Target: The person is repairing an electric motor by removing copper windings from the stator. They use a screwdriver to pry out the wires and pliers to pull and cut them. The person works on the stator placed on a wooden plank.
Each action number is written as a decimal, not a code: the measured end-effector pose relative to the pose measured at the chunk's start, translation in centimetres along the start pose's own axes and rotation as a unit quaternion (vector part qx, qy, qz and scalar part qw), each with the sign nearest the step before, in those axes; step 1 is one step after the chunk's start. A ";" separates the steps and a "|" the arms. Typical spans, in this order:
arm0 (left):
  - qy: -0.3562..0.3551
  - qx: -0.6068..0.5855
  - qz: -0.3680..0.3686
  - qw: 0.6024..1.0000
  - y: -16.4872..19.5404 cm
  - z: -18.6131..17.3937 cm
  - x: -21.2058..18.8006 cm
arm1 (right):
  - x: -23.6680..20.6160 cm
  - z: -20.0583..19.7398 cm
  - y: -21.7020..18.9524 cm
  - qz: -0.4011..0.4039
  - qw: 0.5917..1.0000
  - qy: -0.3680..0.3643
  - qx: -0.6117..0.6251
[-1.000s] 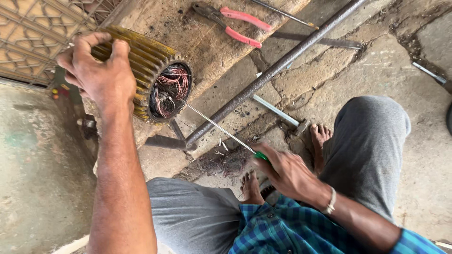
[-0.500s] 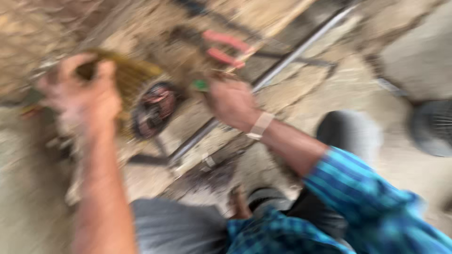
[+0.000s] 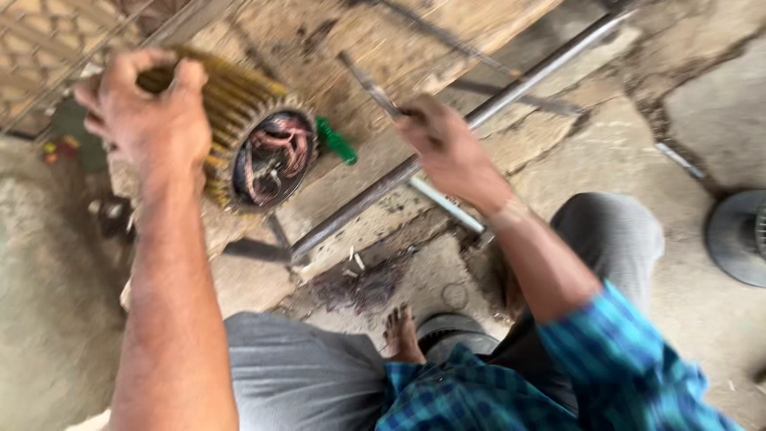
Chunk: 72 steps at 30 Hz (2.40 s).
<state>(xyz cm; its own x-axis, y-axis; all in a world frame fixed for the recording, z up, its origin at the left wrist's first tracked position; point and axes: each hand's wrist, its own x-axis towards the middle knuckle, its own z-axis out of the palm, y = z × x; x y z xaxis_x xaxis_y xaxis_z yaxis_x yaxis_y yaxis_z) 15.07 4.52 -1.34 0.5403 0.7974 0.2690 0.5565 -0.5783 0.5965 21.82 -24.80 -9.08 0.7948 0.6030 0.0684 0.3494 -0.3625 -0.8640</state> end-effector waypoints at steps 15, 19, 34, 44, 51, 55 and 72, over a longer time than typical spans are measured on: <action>-0.047 -0.241 0.063 0.967 -3.8 1.3 1.0 | -6.3 9.0 -0.2 0.156 0.889 -0.261 0.342; -0.045 -0.234 0.107 0.965 -3.8 1.3 0.9 | -5.3 9.9 -0.4 0.217 0.878 -0.218 0.367; 0.026 -0.013 0.060 0.998 -1.6 1.1 -1.1 | -8.5 6.2 -0.3 -0.030 0.995 -0.070 -0.065; 0.022 -0.034 0.063 0.997 -2.2 1.2 -1.3 | -8.2 4.1 -2.8 -0.021 0.991 -0.031 -0.125; 0.009 -0.083 0.076 0.994 -3.3 1.4 -0.7 | -6.5 5.1 -3.0 -0.058 0.953 -0.011 -0.297; 0.033 -0.017 0.086 0.996 -3.7 1.6 -0.5 | -4.1 9.5 -1.3 -0.139 0.866 0.084 -0.474; 0.056 -0.040 0.299 0.952 -4.2 2.3 2.1 | -0.2 5.4 -0.7 0.115 0.918 -0.275 0.260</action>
<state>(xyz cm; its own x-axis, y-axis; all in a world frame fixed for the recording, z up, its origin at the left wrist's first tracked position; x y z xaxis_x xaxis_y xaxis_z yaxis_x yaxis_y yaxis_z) 15.28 8.23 -5.02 0.6726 0.3454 0.6544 0.1185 -0.9232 0.3655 18.78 -20.84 -11.15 0.3972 0.8724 -0.2850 -0.1949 -0.2233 -0.9551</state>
